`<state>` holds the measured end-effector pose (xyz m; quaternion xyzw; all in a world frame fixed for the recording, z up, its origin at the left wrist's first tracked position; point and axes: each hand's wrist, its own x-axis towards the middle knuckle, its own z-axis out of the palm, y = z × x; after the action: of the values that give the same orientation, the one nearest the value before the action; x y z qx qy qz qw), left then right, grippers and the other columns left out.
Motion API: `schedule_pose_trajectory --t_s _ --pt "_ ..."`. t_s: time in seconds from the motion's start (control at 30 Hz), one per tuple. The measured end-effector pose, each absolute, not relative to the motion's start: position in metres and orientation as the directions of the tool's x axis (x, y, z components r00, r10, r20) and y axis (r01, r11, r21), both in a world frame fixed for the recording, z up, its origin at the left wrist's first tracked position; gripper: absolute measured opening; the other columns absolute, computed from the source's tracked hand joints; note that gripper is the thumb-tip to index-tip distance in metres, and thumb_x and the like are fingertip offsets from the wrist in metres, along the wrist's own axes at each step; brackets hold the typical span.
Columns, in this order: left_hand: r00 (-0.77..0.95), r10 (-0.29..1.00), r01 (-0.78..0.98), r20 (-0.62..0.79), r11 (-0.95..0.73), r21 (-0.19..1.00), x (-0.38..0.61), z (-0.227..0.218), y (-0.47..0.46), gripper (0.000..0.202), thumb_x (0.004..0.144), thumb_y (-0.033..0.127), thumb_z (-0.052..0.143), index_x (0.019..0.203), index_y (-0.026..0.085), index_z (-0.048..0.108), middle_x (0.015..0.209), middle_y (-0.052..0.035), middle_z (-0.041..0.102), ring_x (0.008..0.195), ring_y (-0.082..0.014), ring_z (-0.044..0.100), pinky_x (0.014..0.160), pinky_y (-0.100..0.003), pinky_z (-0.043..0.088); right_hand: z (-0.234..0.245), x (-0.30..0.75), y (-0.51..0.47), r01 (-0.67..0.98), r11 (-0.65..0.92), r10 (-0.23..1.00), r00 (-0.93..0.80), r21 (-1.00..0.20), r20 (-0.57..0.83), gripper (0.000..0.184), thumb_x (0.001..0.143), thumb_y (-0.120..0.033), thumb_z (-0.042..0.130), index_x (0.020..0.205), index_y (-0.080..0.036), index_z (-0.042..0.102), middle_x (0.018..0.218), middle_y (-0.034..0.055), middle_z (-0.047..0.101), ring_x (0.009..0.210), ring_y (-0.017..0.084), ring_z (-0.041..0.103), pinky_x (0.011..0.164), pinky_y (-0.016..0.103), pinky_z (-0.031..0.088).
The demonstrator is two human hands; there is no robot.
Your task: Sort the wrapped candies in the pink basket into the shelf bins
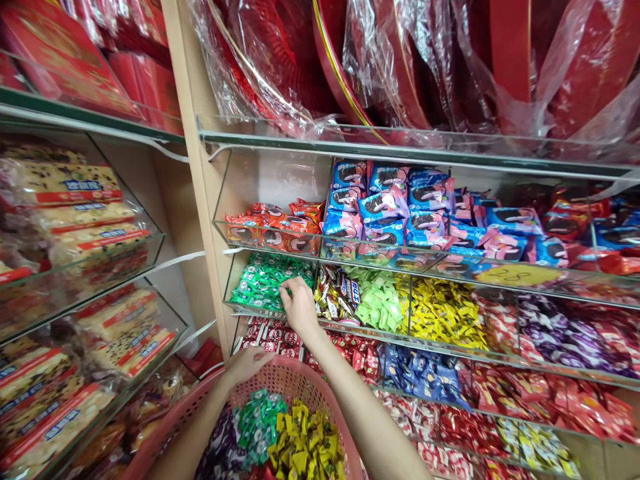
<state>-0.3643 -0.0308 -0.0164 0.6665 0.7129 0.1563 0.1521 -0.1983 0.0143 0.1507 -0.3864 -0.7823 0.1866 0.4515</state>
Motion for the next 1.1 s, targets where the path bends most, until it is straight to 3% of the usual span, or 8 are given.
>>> schedule_pose_trajectory --t_s 0.07,0.13,0.23,0.4,0.83,1.0,1.1 --pt "-0.067 0.998 0.902 -0.01 0.065 0.428 -0.364 -0.016 -0.03 0.057 0.08 0.067 0.029 0.067 0.02 0.059 0.061 0.0012 0.058 0.059 -0.0113 0.052 0.052 -0.021 0.021 0.151 -0.196 0.006 0.205 0.5 0.854 -0.276 -0.841 0.44 0.017 0.079 -0.033 0.052 0.077 -0.017 0.059 0.076 0.003 0.061 0.054 0.011 0.053 0.053 0.025 0.042" --pt "-0.068 0.998 0.901 -0.008 0.065 0.43 -0.364 -0.015 -0.03 0.057 0.08 0.066 0.029 0.067 0.02 0.06 0.062 0.0011 0.059 0.059 -0.0112 0.052 0.052 -0.021 0.021 0.15 -0.195 -0.005 -0.036 0.278 0.905 -0.324 -0.96 0.274 0.023 0.073 -0.039 0.059 0.077 -0.017 0.058 0.07 0.0022 0.062 0.044 0.009 0.048 0.042 0.022 0.036" --pt "-0.062 0.998 0.894 -0.012 0.061 0.443 -0.363 -0.014 -0.03 0.056 0.08 0.065 0.03 0.068 0.02 0.062 0.066 0.0007 0.062 0.063 -0.0114 0.054 0.053 -0.021 0.023 0.146 -0.193 -0.022 -0.255 0.055 0.903 -0.4 -0.965 0.157 0.03 0.064 -0.041 0.068 0.075 -0.015 0.059 0.07 0.0032 0.065 0.043 0.006 0.047 0.039 0.018 0.033" --pt "-0.081 0.996 0.888 -0.035 0.088 0.451 -0.363 -0.013 -0.03 0.055 0.079 0.066 0.033 0.073 0.021 0.064 0.075 -0.0007 0.067 0.07 -0.0143 0.059 0.054 -0.021 0.027 0.138 -0.19 -0.04 -0.361 -0.059 0.906 -0.412 -0.931 0.102 0.031 0.06 -0.039 0.073 0.075 -0.014 0.06 0.069 0.003 0.067 0.042 0.004 0.046 0.037 0.016 0.031" --pt "-0.053 0.998 0.886 -0.02 0.057 0.46 -0.367 -0.021 -0.026 0.057 0.079 0.067 0.031 0.074 0.022 0.064 0.075 -0.0016 0.066 0.067 -0.0146 0.058 0.054 -0.021 0.027 0.126 -0.187 -0.048 -0.334 -0.063 0.912 -0.402 -0.94 0.082 0.032 0.06 -0.04 0.072 0.076 -0.014 0.06 0.067 0.0013 0.066 0.041 0.004 0.046 0.038 0.016 0.031" --pt "-0.048 0.998 0.897 -0.045 0.063 0.437 -0.368 -0.02 -0.026 0.046 0.08 0.06 0.038 0.081 0.022 0.065 0.077 -0.0013 0.066 0.069 -0.0152 0.058 0.053 -0.021 0.025 0.094 -0.187 -0.045 -0.083 0.074 0.864 -0.492 -0.994 0.106 0.023 0.064 -0.035 0.068 0.068 -0.015 0.058 0.052 -0.0049 0.057 0.039 0.006 0.047 0.038 0.017 0.032" --pt "-0.041 0.999 0.912 -0.032 0.051 0.408 -0.368 -0.02 -0.027 0.047 0.08 0.06 0.039 0.074 0.02 0.063 0.069 0.0002 0.063 0.063 -0.0129 0.054 0.052 -0.021 0.021 0.065 -0.185 -0.046 0.104 0.141 0.796 -0.604 -0.985 0.051 0.014 0.068 -0.025 0.061 0.06 -0.016 0.054 0.045 -0.007 0.051 0.037 0.006 0.044 0.039 0.017 0.032"
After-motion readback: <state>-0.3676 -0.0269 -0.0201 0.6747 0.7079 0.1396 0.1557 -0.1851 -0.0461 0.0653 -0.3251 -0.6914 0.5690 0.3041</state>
